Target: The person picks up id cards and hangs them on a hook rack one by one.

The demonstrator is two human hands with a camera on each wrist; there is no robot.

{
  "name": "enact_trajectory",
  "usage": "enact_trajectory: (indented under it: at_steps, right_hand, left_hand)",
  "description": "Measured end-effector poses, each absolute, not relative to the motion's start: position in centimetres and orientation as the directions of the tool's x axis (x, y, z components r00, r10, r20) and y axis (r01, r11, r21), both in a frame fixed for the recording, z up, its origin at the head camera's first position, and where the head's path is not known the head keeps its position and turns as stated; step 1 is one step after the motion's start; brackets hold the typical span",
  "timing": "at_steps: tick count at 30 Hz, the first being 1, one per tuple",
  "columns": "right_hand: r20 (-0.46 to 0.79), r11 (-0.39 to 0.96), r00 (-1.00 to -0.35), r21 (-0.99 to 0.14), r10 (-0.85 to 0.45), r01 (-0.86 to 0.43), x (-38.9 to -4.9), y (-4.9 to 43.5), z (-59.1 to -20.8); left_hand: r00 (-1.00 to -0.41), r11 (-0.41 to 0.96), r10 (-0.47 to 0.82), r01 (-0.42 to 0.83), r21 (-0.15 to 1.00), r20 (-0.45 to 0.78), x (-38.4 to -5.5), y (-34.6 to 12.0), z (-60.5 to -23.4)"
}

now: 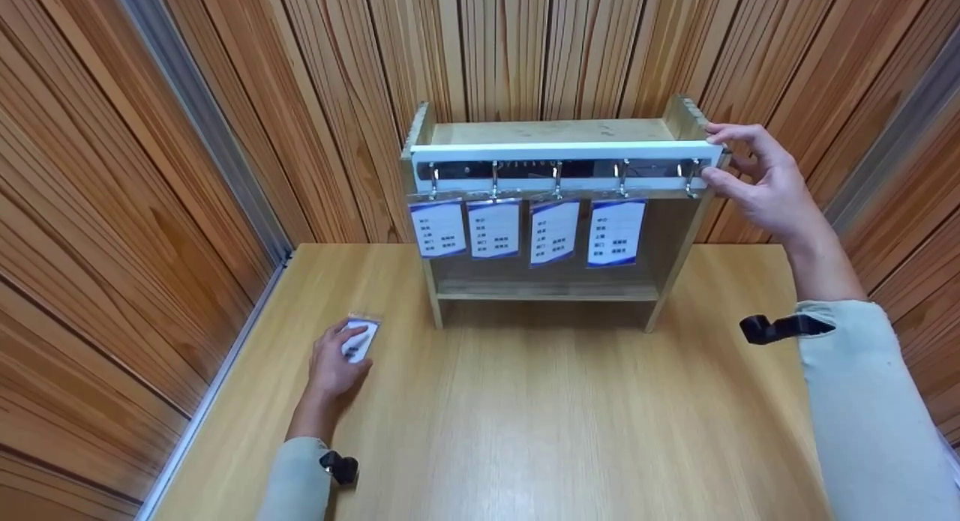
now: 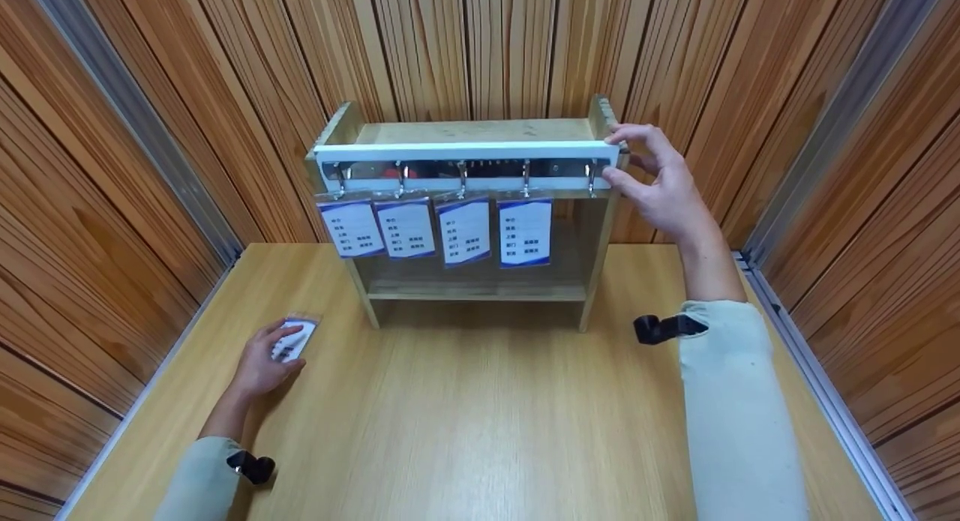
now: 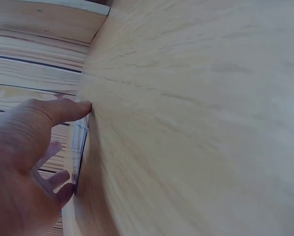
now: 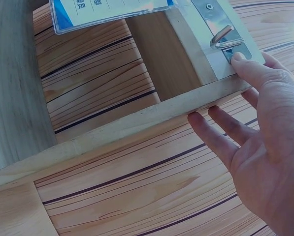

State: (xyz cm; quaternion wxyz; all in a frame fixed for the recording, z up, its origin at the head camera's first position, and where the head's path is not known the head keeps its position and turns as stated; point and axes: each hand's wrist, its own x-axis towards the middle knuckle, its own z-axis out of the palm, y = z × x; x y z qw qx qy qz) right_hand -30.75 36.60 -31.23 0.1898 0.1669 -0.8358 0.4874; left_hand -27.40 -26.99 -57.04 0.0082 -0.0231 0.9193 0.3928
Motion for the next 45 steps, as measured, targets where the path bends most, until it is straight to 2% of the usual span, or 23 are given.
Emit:
enact_trajectory:
  at_steps: [5, 12, 18, 27, 45]
  right_hand:
    - [0.474, 0.473, -0.876, -0.754, -0.088, -0.456, -30.77, 36.6, -31.06]
    - [0.473, 0.48, -0.877, -0.752, -0.086, -0.453, -30.56, 36.79, -31.06]
    - [0.451, 0.481, -0.889, -0.765, -0.074, -0.428, -30.71, 36.83, -31.0]
    - [0.497, 0.443, -0.86, -0.749, -0.116, -0.493, -30.83, 36.69, -31.26]
    - [0.487, 0.424, -0.866, -0.765, -0.112, -0.485, -30.86, 36.66, -31.33]
  left_hand:
    - [-0.994, 0.651, -0.039, -0.1, 0.753, -0.098, -27.39, -27.25, -56.85]
    - [-0.992, 0.636, -0.041, -0.118, 0.763, -0.119, -27.49, -27.19, -56.78]
    - [-0.995, 0.641, -0.039, -0.094, 0.761, -0.09, -27.57, -27.25, -56.93]
    - [-0.997, 0.658, -0.08, -0.054, 0.751, -0.001, -27.55, -27.06, -57.1]
    - [-0.998, 0.634, -0.069, -0.039, 0.772, 0.007, -27.4, -26.87, -57.09]
